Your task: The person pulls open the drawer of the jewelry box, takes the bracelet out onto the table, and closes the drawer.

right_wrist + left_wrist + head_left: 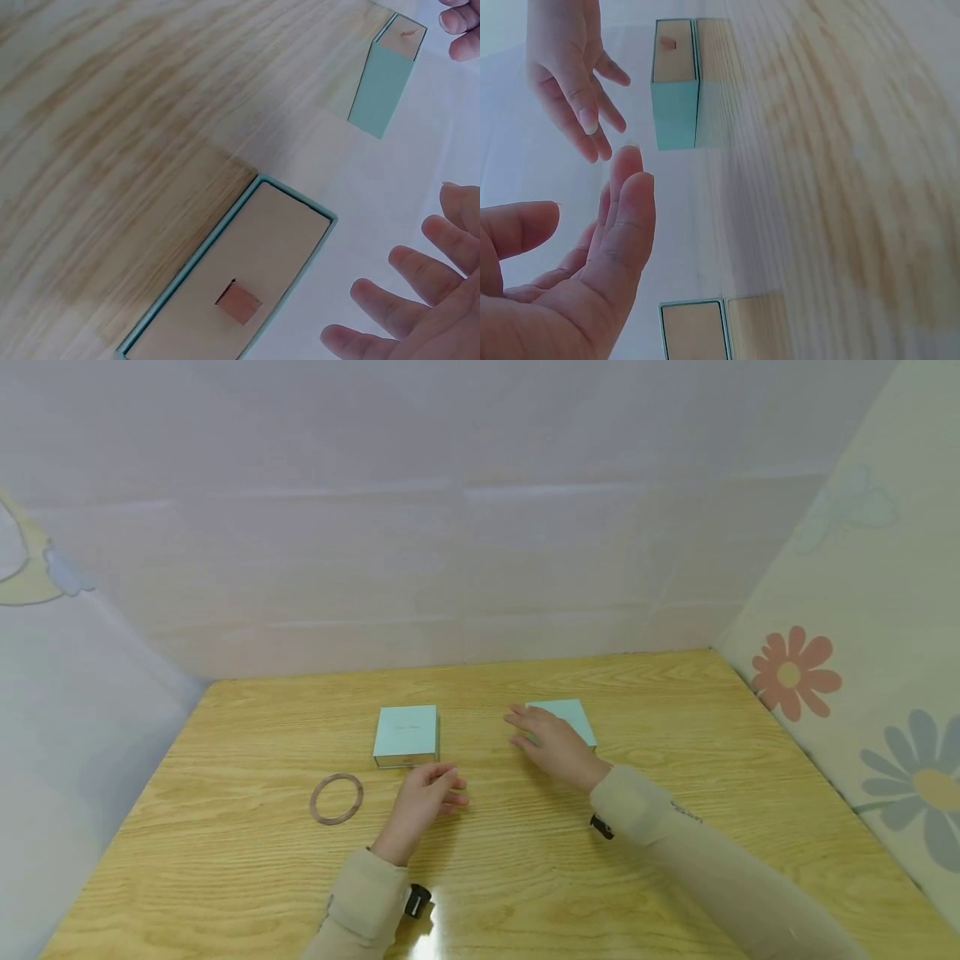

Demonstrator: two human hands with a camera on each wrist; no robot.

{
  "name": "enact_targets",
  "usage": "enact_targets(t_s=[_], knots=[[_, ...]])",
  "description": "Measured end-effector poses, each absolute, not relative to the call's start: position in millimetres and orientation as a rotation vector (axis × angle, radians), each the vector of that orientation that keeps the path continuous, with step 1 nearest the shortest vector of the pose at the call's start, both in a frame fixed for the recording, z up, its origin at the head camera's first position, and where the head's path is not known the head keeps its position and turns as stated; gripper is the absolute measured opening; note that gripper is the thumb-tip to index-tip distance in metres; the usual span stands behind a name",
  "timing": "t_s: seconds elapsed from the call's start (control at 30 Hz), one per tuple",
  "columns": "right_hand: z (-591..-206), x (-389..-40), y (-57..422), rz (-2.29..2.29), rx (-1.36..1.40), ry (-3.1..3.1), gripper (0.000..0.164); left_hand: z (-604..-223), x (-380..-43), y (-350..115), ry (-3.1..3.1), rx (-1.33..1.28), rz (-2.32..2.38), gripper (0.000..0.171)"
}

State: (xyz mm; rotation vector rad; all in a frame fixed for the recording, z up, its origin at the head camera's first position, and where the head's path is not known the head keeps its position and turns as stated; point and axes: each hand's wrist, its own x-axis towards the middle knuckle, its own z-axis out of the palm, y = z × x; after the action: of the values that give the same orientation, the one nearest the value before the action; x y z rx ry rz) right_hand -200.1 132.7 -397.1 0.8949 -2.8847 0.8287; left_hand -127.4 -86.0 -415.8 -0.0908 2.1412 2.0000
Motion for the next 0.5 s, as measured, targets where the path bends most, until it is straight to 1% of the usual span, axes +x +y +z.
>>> enact_targets(t_s=[0.23,0.5], knots=[[-401.0,-201.7,137.3,0.782,0.903,-2.897,0.04,-416.6,-126.5,-81.7,2.119,-0.074,1.992,0.039],[-404.7,-201.8,152.1,0.839,0.847,-2.882,0.041,-415.2,-126.2,-77.7,2.114,-0.065,2.001,0.037]])
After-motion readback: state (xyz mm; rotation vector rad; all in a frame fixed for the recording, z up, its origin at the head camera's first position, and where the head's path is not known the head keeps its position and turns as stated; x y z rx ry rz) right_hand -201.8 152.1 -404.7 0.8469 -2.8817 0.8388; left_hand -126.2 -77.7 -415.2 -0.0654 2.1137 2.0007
